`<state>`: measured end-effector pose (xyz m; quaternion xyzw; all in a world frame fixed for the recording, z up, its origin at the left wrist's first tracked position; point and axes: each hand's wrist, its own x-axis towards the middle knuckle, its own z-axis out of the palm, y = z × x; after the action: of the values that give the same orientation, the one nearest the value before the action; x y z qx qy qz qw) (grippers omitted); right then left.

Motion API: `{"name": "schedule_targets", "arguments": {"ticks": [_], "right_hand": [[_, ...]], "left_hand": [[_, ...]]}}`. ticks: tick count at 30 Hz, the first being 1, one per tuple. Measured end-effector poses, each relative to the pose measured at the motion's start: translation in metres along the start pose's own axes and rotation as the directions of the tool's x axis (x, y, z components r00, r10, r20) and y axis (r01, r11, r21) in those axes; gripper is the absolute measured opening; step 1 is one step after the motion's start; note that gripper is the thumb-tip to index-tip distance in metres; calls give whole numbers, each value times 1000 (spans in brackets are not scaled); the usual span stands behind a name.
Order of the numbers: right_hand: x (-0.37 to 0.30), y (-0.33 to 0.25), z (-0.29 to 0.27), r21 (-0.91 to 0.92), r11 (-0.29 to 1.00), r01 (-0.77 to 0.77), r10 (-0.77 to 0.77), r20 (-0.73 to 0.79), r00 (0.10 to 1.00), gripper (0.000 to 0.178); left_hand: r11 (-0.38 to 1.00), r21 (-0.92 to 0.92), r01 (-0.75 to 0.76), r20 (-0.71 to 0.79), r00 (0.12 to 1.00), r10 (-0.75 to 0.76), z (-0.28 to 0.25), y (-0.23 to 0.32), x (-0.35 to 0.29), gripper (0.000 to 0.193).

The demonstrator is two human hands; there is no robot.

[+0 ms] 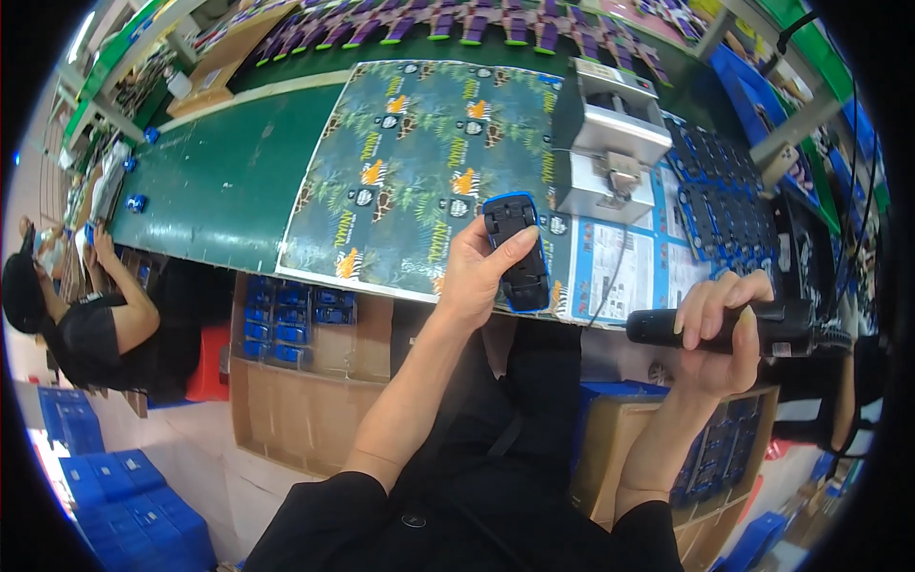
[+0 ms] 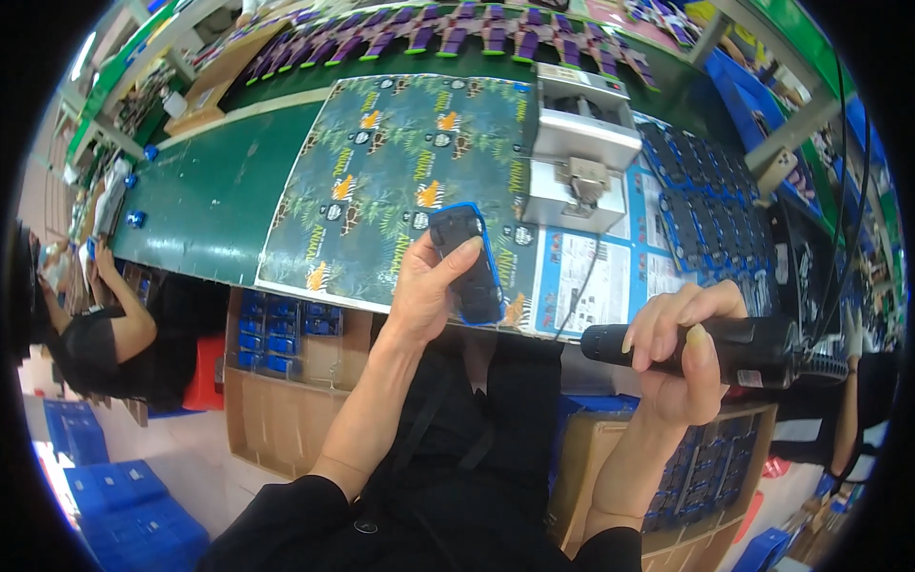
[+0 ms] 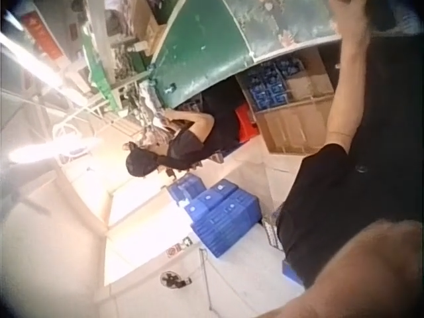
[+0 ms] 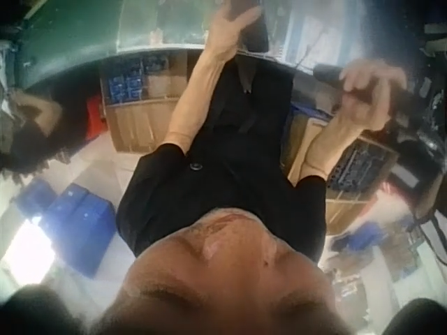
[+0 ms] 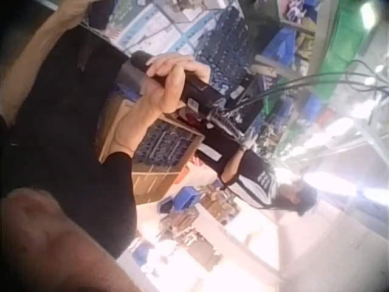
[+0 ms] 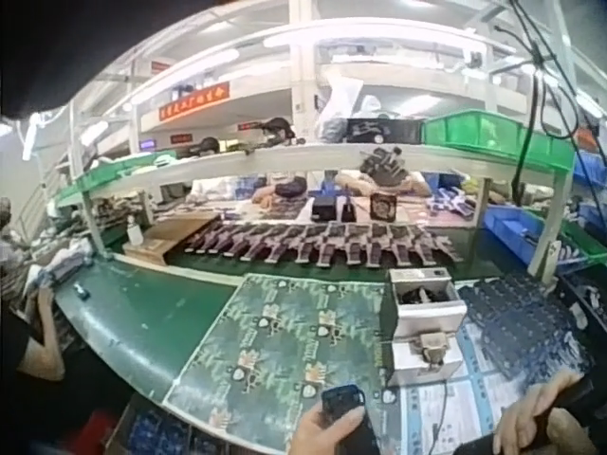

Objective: The person assembles toy cars by taking chassis parts, fastening them together using an electric screwdriver, and rolling the completed cars across the worktable.

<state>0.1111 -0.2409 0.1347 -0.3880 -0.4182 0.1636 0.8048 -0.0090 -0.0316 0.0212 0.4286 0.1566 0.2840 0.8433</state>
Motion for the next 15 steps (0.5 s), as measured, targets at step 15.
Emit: {"name": "schedule_targets", "arguments": {"ticks": [15], "right_hand": [[34,56,71,113,979,168,-163,-48,985,27]], "left_hand": [[966,219,-139,23,990,137,-7,-17,-4,30]]}}
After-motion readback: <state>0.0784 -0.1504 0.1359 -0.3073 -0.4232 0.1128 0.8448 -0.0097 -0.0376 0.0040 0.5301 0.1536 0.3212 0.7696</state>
